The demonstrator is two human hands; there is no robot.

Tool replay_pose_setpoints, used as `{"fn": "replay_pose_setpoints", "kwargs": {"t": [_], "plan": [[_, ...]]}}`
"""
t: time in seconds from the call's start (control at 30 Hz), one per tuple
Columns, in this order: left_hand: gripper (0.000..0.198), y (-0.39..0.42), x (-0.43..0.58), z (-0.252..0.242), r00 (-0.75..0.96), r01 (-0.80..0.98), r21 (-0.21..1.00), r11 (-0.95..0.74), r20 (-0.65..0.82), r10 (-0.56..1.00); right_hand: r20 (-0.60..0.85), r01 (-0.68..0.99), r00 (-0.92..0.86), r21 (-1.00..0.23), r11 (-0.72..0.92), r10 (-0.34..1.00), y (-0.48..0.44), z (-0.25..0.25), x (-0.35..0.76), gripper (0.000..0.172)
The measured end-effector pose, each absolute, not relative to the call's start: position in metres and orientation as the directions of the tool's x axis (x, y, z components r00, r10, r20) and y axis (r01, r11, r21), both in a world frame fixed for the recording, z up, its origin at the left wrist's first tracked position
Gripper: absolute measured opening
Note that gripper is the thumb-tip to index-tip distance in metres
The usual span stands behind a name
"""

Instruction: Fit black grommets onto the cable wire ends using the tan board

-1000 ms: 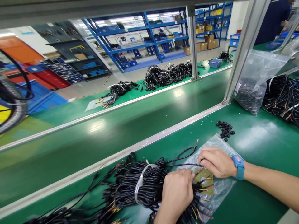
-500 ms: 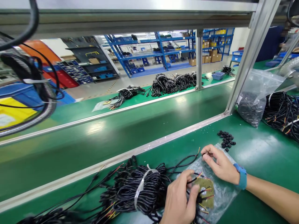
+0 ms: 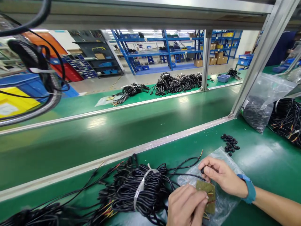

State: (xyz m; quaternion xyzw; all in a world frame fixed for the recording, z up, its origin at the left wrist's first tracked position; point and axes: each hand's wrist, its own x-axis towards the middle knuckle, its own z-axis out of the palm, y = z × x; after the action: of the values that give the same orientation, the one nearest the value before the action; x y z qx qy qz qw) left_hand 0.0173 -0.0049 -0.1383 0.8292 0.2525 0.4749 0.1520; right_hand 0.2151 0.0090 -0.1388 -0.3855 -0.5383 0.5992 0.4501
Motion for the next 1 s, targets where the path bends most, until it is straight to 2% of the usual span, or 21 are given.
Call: {"fn": "replay_pose_setpoints", "kwargs": {"t": [0.17, 0.53, 0.63, 0.83, 1.0], "plan": [[0.014, -0.011, 0.018, -0.137, 0.315, 0.389, 0.613, -0.687, 0.613, 0.725, 0.014, -0.225, -0.388, -0.971, -0.080, 0.922, 0.001, -0.136, 0.211, 0.035], [0.013, -0.009, 0.017, -0.144, 0.340, 0.400, 0.668, -0.627, 0.527, 0.779, 0.002, -0.194, -0.408, -0.977, -0.084, 0.913, -0.005, -0.137, 0.206, 0.035], [0.013, -0.009, 0.017, -0.145, 0.343, 0.391, 0.691, -0.608, 0.504, 0.793, 0.022, -0.129, -0.397, -0.991, -0.032, 0.918, -0.005, -0.137, 0.207, 0.033], [0.016, -0.007, 0.016, -0.145, 0.324, 0.398, 0.717, -0.572, 0.473, 0.819, 0.157, 0.141, -0.377, -0.964, 0.224, 0.913, -0.003, -0.135, 0.211, 0.030], [0.019, -0.007, 0.016, -0.143, 0.343, 0.420, 0.700, -0.577, 0.467, 0.815, 0.121, 0.123, -0.360, -0.977, 0.176, 0.925, -0.004, -0.139, 0.209, 0.033]]}}
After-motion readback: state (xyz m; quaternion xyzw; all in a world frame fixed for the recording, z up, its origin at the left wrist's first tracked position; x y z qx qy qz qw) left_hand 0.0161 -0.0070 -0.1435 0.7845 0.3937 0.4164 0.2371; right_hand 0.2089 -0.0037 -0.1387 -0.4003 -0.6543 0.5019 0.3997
